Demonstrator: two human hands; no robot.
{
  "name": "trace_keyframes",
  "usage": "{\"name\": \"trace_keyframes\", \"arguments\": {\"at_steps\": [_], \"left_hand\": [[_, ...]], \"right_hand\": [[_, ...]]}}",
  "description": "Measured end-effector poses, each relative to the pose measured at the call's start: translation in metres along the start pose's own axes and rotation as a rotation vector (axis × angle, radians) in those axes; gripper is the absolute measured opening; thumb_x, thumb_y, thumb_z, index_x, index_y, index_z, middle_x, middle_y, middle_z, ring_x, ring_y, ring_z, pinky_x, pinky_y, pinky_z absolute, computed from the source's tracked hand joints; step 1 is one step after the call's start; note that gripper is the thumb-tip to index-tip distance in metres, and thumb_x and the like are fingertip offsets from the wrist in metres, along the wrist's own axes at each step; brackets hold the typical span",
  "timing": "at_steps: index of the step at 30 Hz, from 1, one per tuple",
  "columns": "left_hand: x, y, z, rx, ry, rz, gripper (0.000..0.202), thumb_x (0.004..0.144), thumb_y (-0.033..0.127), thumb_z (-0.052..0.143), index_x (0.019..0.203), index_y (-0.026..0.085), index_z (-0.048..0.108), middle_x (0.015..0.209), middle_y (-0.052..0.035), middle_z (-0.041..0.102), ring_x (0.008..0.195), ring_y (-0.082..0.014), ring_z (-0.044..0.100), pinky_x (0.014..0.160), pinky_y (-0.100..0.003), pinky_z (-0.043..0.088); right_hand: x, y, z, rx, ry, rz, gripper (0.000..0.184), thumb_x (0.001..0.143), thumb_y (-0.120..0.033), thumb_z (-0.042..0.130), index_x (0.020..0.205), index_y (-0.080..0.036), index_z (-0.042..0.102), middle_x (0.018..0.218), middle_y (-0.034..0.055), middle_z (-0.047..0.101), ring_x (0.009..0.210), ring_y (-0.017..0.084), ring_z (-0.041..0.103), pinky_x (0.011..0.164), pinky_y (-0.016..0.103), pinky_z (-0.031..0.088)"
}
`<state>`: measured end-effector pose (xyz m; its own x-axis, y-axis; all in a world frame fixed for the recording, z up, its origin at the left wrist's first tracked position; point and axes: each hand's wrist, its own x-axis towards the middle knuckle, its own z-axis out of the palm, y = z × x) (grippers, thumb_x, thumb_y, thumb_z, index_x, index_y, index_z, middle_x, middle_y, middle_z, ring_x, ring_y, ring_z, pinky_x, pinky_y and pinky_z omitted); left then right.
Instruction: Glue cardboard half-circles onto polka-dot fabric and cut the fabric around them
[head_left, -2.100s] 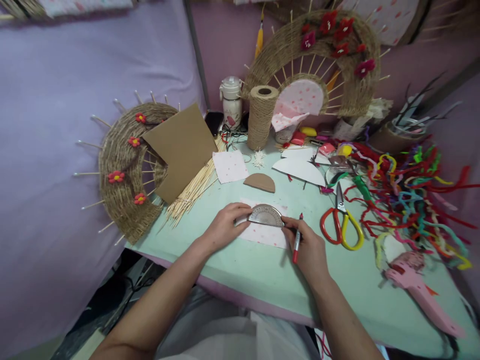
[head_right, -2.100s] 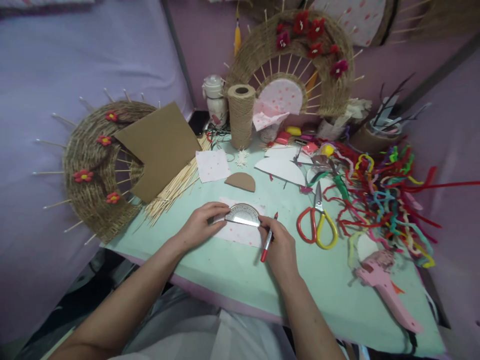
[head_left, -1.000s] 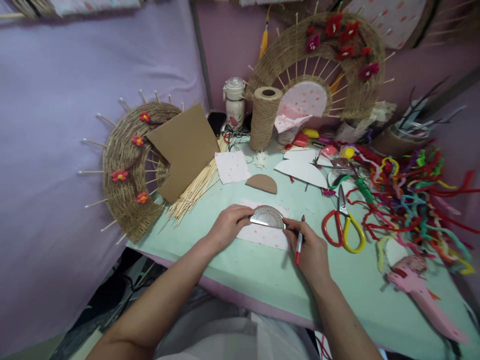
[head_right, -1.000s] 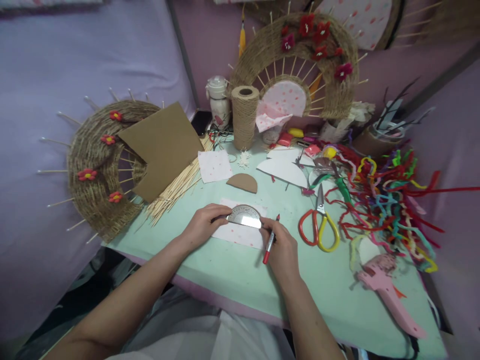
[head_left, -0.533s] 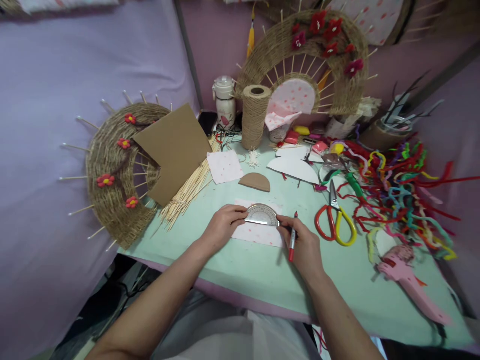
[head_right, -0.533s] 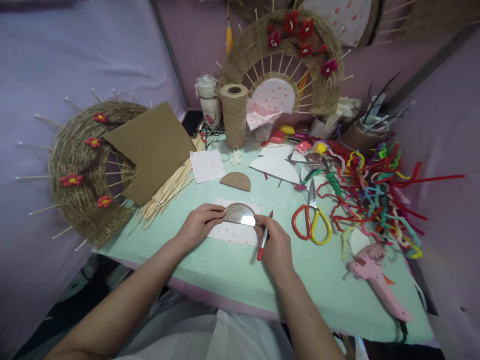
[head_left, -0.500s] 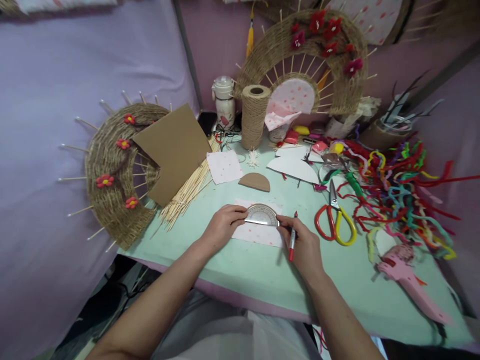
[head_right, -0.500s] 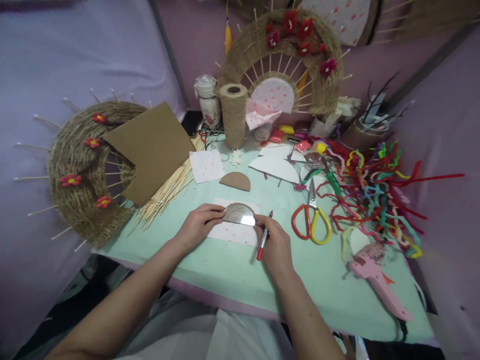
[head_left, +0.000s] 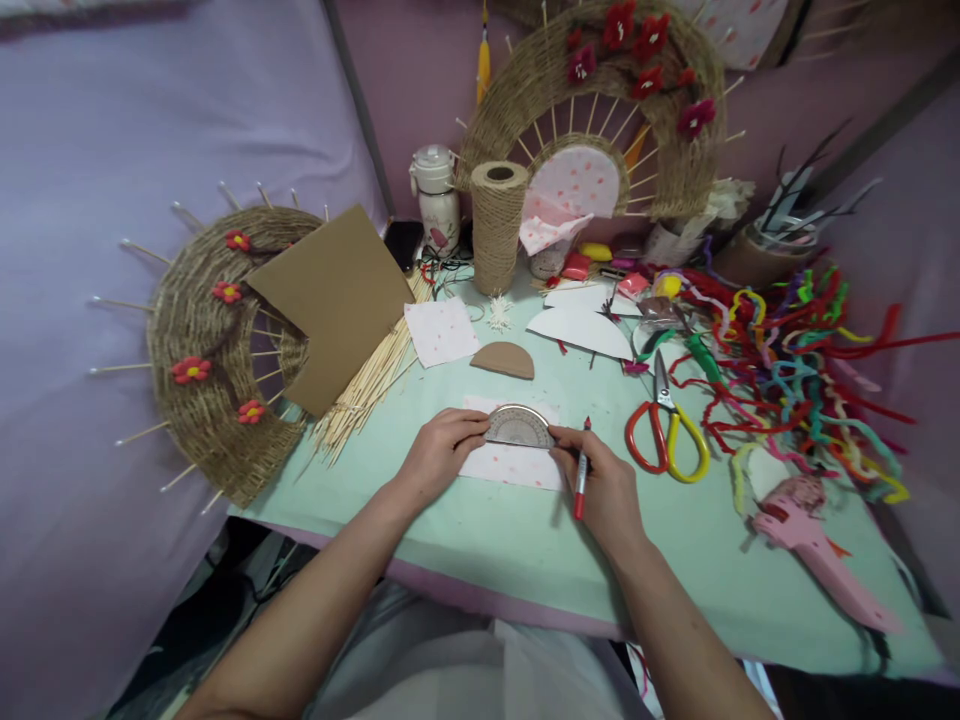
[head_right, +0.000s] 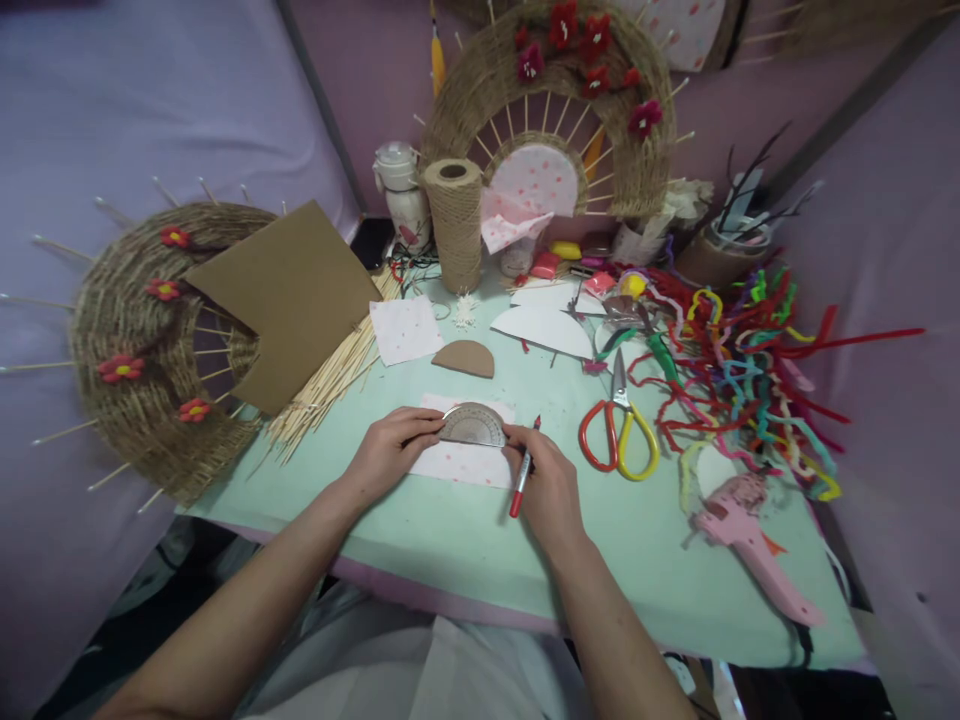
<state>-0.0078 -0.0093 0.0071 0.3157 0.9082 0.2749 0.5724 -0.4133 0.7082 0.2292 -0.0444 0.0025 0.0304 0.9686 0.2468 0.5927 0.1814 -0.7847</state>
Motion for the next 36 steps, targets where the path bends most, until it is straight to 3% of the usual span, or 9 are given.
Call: {"name": "trace_keyframes", "arguments": {"at_steps": [21, 27, 36], "left_hand": [[0.0, 0.0, 0.001, 0.038, 0.011, 0.026, 0.017, 0.088, 0.018, 0.062, 0.098, 0.022, 0.075, 0.107, -0.006, 0.073, 0.099, -0.02, 0.067, 0.089, -0.037, 0.055], [-0.001, 0.001, 0.001, 0.079, -0.004, 0.069, 0.018, 0.09, 0.018, 0.058, 0.099, 0.021, 0.074, 0.108, -0.0067, 0.072, 0.099, -0.0212, 0.065, 0.088, -0.039, 0.055], [-0.001, 0.023, 0.009, 0.414, -0.037, 0.229, 0.022, 0.095, 0.023, 0.052, 0.108, 0.012, 0.065, 0.12, -0.0148, 0.064, 0.108, -0.0263, 0.058, 0.095, -0.044, 0.049]], "right_hand": [[-0.001, 0.002, 0.0, 0.017, -0.007, 0.009, 0.019, 0.086, -0.024, 0.056, 0.101, -0.022, 0.069, 0.098, 0.006, 0.074, 0.082, 0.021, 0.068, 0.074, 0.033, 0.053], [0.0, 0.002, 0.001, 0.012, -0.001, 0.001, 0.02, 0.086, -0.022, 0.057, 0.102, -0.022, 0.069, 0.092, 0.0046, 0.074, 0.081, 0.021, 0.068, 0.074, 0.032, 0.053], [-0.001, 0.001, 0.0, 0.003, -0.012, 0.002, 0.019, 0.086, -0.022, 0.055, 0.099, -0.022, 0.069, 0.097, 0.0057, 0.074, 0.081, 0.021, 0.068, 0.074, 0.032, 0.054]]}}
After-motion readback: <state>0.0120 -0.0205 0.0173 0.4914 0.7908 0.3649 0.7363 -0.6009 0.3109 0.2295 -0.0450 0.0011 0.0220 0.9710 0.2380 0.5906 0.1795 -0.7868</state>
